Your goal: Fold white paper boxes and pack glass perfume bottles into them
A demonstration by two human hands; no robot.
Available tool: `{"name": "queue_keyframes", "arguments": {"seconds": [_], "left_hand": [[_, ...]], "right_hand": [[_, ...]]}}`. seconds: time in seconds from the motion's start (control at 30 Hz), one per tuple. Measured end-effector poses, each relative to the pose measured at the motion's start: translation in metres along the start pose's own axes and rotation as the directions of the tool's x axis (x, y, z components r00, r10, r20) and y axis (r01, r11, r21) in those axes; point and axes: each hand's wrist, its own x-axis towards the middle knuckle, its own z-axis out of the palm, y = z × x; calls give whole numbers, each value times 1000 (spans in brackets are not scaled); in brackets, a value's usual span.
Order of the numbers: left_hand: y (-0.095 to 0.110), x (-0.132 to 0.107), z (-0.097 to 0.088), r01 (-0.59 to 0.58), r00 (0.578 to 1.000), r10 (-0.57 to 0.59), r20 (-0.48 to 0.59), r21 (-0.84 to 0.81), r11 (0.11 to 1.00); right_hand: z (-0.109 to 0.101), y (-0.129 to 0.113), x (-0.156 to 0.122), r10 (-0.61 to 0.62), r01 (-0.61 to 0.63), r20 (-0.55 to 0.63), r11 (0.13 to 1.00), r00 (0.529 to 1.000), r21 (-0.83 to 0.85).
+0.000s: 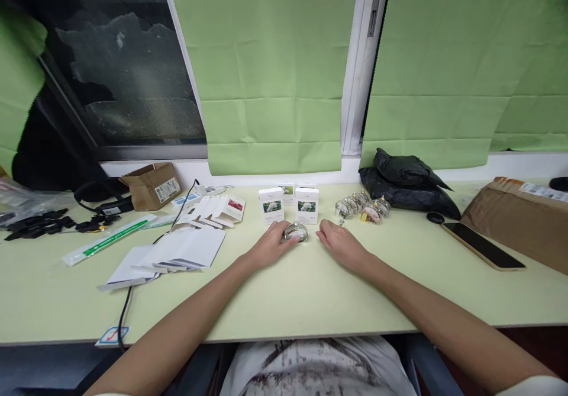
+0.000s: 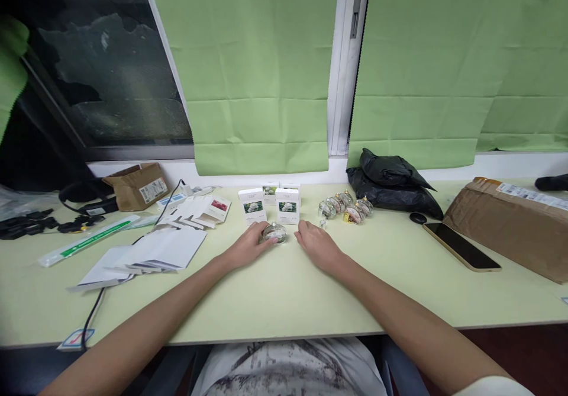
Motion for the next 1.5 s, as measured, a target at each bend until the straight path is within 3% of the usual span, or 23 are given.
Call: {"name": "queue_keyframes", "arguments": {"seconds": [0.3, 0.67, 0.8, 1.1, 1.27, 1.5], "left_hand": [[0, 0, 0, -2, 1000, 2, 0, -5, 1000], [3, 1, -1, -1, 999, 0, -40, -26, 1000], [5, 0, -1, -17, 998, 15, -61, -32, 999], [10, 0, -1, -20, 996, 15, -89, -63, 998], [13, -1, 1, -32, 997, 26, -75, -81, 996], [19, -3, 1, -51, 998, 46, -52, -80, 995]], "right_hand": [[7, 5, 0, -65, 72, -53, 986, 996, 147], [5, 2, 1, 32, -29, -43, 998, 999, 60], [4, 4, 1, 71, -57, -92, 988, 993, 147], [3, 3, 2, 6, 140, -264, 838, 965, 528], [6, 3, 5, 52, 137, -253, 730, 966, 670], [12, 6, 7, 63, 115, -202, 644, 977, 756]]}}
